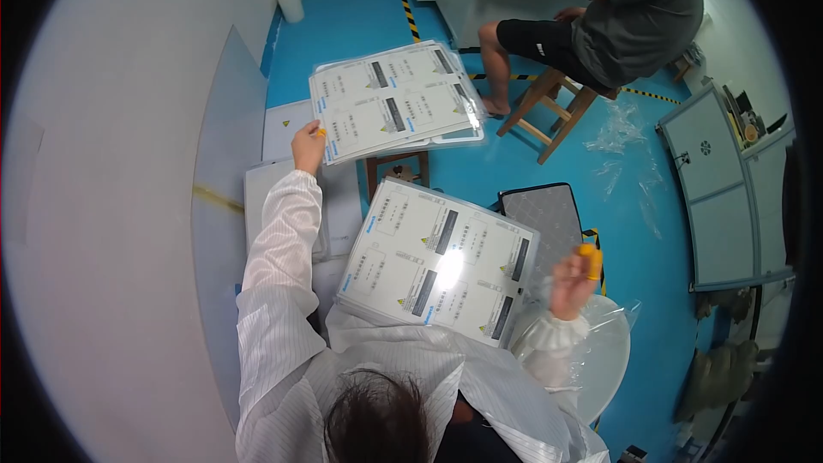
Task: The recorder is sorting printed labels and placing them into clear plastic protective bags.
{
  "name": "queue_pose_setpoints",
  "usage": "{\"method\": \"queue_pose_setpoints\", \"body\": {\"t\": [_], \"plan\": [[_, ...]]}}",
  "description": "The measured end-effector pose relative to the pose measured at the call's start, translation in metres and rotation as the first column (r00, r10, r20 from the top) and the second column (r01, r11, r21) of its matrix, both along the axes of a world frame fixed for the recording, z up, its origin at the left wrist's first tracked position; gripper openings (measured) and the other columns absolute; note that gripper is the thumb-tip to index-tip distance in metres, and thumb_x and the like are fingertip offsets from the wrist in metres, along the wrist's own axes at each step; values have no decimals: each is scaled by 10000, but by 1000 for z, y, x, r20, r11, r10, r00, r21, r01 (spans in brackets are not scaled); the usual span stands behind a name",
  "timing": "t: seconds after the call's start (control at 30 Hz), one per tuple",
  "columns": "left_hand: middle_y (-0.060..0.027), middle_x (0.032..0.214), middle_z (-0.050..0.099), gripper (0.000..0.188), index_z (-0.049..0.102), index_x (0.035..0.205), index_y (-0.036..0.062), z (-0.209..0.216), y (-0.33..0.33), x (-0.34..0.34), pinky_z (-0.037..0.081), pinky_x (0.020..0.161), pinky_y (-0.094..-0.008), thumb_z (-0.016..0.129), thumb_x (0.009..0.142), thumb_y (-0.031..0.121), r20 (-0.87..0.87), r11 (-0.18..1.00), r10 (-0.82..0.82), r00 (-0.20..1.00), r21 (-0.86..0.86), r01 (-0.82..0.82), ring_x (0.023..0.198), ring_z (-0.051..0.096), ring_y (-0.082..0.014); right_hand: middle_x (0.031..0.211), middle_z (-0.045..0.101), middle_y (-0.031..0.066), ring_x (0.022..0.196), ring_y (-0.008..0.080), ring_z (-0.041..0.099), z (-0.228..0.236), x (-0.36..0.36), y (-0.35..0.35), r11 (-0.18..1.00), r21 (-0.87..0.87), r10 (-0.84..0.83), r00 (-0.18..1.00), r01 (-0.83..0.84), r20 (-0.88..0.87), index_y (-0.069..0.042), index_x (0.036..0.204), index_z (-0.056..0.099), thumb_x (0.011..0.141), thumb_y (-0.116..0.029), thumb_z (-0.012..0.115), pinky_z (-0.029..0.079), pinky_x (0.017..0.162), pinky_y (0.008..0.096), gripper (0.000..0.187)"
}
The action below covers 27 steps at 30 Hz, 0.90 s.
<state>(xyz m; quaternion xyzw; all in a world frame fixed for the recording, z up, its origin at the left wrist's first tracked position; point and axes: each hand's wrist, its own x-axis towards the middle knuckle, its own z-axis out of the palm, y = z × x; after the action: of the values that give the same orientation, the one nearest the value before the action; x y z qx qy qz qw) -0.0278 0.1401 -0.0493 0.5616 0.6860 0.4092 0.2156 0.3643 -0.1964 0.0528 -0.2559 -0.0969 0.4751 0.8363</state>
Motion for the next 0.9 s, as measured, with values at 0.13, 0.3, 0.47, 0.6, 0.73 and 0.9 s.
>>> {"method": "queue_pose_setpoints", "body": {"t": [0.13, 0.3, 0.47, 0.6, 0.73, 0.9], "plan": [[-121, 892, 660, 263, 614, 1033, -16, -10, -61, -10, 476, 698, -268, 590, 812, 125, 420, 880, -334, 844, -182, 439, 750, 606, -167, 601, 464, -38, 483, 43, 357, -55, -117, 31, 907, -233, 394, 902, -351, 174, -79, 931, 549, 866, -442, 495, 279, 458, 200, 373], [-80, 807, 627, 335, 573, 1099, -23, -33, -156, -28, 458, 625, -260, 582, 832, 179, 243, 603, -639, 730, -430, 671, 666, 552, -132, 641, 489, -29, 559, 40, 389, -135, -184, 52, 710, -538, 681, 248, -455, 689, 7, 834, 585, 867, -209, 557, 322, 505, 199, 220], [-203, 951, 624, 323, 583, 1066, -14, 3, -195, -11, 471, 752, -361, 572, 800, 169, 190, 495, -631, 752, -647, 579, 814, 610, -312, 644, 524, -23, 580, 35, 418, -151, -191, 95, 801, -517, 599, 398, -304, 695, 12, 792, 594, 879, -163, 549, 341, 523, 194, 201], [-222, 962, 607, 296, 595, 1066, 10, -2, -199, -9, 458, 795, -397, 538, 788, 95, -40, 651, -628, 777, -574, 496, 874, 587, -344, 570, 483, -18, 535, 43, 380, -155, -191, 103, 851, -483, 519, 465, -206, 717, 34, 807, 603, 858, -144, 578, 325, 489, 206, 187], [-229, 972, 592, 290, 603, 1057, 8, 15, -198, -3, 451, 811, -388, 514, 783, 34, -98, 679, -637, 765, -540, 496, 887, 571, -361, 610, 526, -11, 551, 40, 414, -149, -177, 105, 875, -474, 465, 452, -103, 761, 38, 813, 600, 871, -147, 562, 346, 507, 195, 198], [-234, 1030, 580, 351, 587, 1092, 4, 18, -207, 2, 437, 849, -375, 499, 753, -19, -2, 615, -720, 694, -466, 636, 928, 564, -358, 668, 563, -6, 609, 57, 451, -145, -156, 113, 885, -464, 410, 528, -34, 744, 32, 796, 592, 895, -201, 538, 364, 562, 208, 259]]}}
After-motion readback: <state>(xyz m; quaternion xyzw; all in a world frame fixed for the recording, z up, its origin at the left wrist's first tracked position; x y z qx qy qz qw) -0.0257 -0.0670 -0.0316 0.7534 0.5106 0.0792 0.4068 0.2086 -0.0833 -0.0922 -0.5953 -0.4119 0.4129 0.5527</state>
